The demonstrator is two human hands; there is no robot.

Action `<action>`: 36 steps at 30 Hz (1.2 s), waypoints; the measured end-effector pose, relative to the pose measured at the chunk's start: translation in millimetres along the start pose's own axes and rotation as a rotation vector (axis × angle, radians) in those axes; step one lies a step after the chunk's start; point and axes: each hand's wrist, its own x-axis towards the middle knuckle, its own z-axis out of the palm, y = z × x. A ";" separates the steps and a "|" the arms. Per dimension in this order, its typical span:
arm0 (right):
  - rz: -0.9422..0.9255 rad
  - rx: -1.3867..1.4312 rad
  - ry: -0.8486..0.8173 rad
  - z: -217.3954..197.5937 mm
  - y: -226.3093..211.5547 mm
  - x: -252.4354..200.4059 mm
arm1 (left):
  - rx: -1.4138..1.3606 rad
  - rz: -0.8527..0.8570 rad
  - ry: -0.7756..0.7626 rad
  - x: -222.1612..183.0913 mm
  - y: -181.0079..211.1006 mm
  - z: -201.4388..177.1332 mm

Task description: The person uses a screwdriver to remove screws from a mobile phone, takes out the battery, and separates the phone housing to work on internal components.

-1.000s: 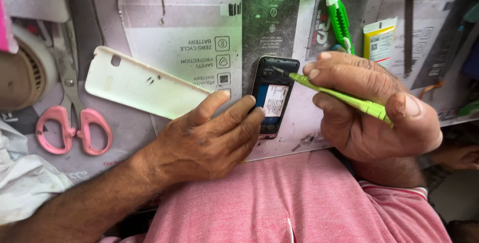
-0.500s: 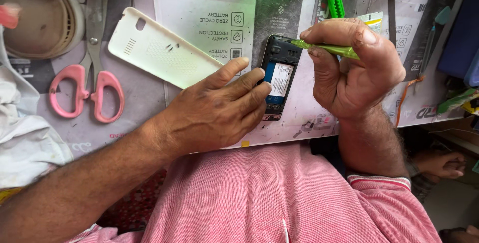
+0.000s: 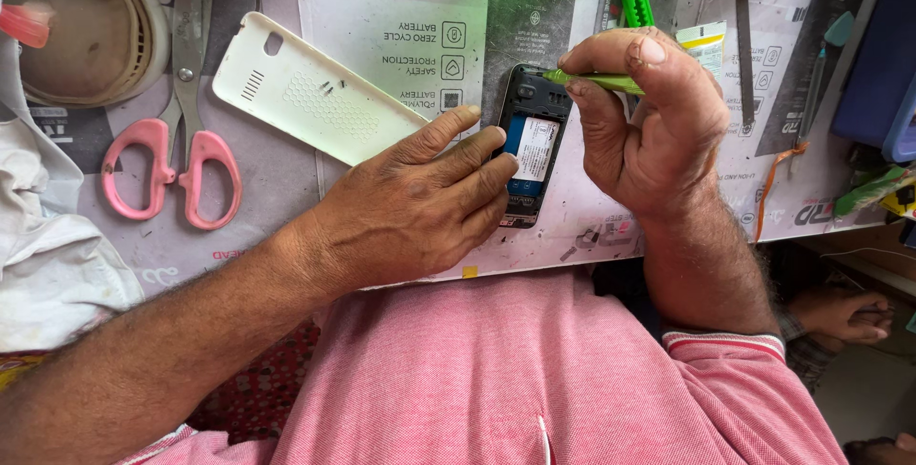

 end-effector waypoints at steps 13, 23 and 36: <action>0.045 0.002 0.000 2.2 2.8 -3.0 | -0.002 -0.009 0.008 0.9 -0.6 -0.1; 0.045 0.031 0.000 3.5 5.6 -3.2 | -0.008 -0.007 0.018 1.1 -0.9 0.6; -0.222 -0.164 0.097 -3.2 4.0 23.8 | -0.001 -0.003 0.011 0.6 -0.5 1.1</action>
